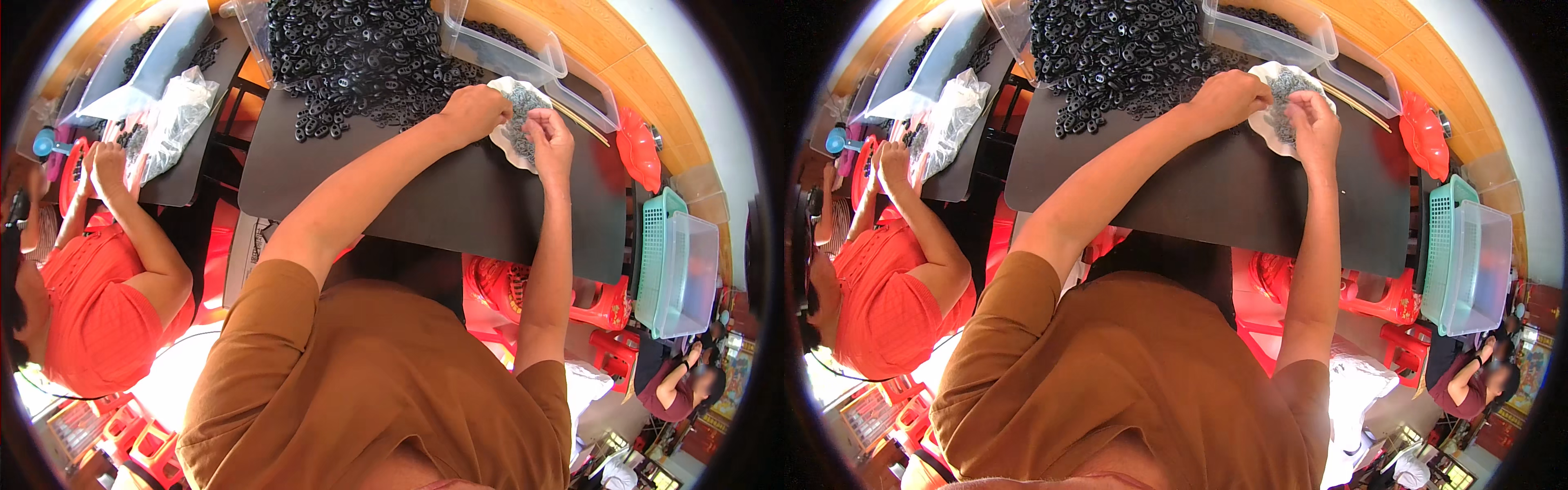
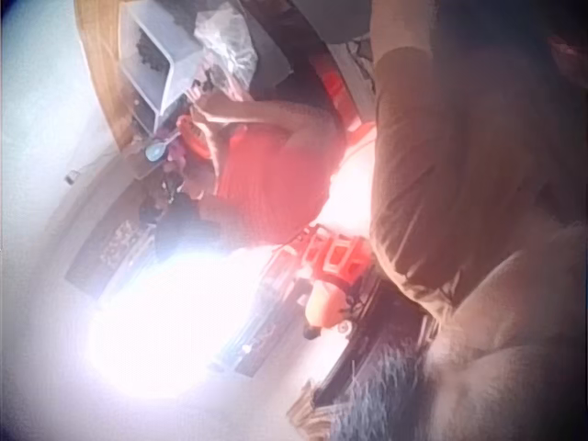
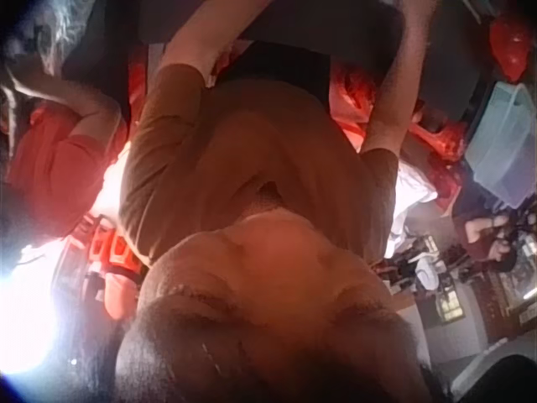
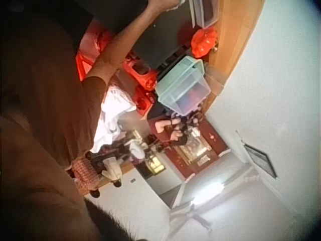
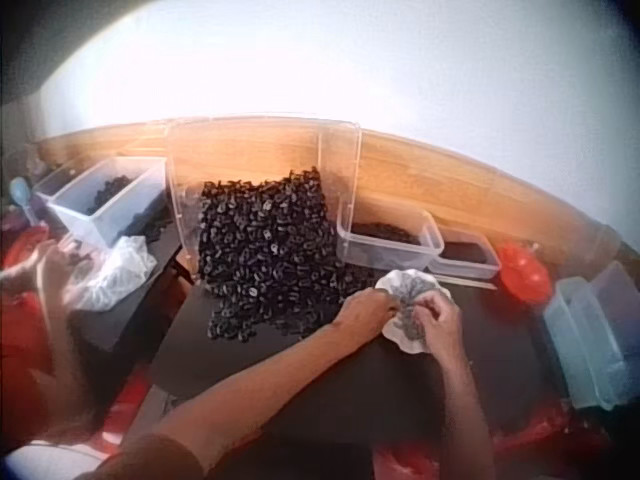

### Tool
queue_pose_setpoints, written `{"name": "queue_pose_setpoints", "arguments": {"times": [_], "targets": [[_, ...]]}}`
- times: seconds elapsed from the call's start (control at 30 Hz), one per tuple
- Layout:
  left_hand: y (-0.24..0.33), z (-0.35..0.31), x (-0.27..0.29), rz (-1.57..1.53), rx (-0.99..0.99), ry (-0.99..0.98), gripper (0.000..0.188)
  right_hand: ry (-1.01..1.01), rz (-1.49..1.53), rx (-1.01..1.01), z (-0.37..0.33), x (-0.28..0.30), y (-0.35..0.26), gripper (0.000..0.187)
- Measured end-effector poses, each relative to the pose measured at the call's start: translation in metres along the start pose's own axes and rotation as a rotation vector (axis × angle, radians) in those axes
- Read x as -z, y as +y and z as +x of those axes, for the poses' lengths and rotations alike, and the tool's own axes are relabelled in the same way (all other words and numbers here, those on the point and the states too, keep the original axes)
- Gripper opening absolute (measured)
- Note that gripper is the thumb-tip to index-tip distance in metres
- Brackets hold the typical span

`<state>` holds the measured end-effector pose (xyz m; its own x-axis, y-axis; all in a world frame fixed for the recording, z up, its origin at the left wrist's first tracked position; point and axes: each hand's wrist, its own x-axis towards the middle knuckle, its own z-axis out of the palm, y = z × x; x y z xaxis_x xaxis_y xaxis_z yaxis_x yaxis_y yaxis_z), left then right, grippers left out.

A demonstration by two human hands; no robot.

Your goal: The person sits at a table and repeatedly picks up small black plastic rings and metal screws. They insert the screws into the rings by hand and place the assembled units into a white bowl. The person continues this repetitive assembly process throughout the clip.

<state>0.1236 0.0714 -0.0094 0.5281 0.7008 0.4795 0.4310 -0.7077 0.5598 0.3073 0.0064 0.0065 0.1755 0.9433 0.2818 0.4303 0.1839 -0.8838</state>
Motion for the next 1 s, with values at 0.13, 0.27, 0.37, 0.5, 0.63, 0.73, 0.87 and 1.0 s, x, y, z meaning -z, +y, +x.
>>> {"name": "queue_pose_setpoints", "arguments": {"times": [0.13,0.27,0.37,0.5,0.63,0.73,0.87,1.0], "targets": [[0.003,0.000,0.027,-0.006,0.016,-0.023,0.016,0.019,-0.036,0.078,-0.003,0.001,0.000,0.010],[-0.008,-0.036,0.082,-0.068,0.033,-0.004,0.014,0.005,0.131,0.050,-0.008,0.001,-0.009,0.008],[-0.017,-0.073,0.110,-0.044,0.098,-0.033,0.012,-0.031,0.228,0.054,-0.008,-0.011,-0.018,0.007],[-0.013,-0.104,0.117,-0.088,0.164,-0.010,0.011,-0.157,0.317,0.130,-0.004,-0.047,-0.040,0.007],[-0.016,-0.110,0.106,-0.030,0.085,0.025,0.010,-0.263,0.214,0.153,-0.007,-0.080,-0.061,0.007],[-0.009,-0.107,0.088,0.066,-0.028,0.008,0.014,-0.177,0.254,0.171,0.001,-0.091,-0.052,0.007],[-0.007,-0.102,0.081,0.175,-0.020,-0.096,0.017,-0.132,0.111,0.213,-0.005,-0.094,-0.034,0.004],[-0.011,-0.102,0.080,0.191,-0.029,-0.115,0.014,-0.149,0.182,0.182,-0.010,-0.092,-0.030,0.004]]}}
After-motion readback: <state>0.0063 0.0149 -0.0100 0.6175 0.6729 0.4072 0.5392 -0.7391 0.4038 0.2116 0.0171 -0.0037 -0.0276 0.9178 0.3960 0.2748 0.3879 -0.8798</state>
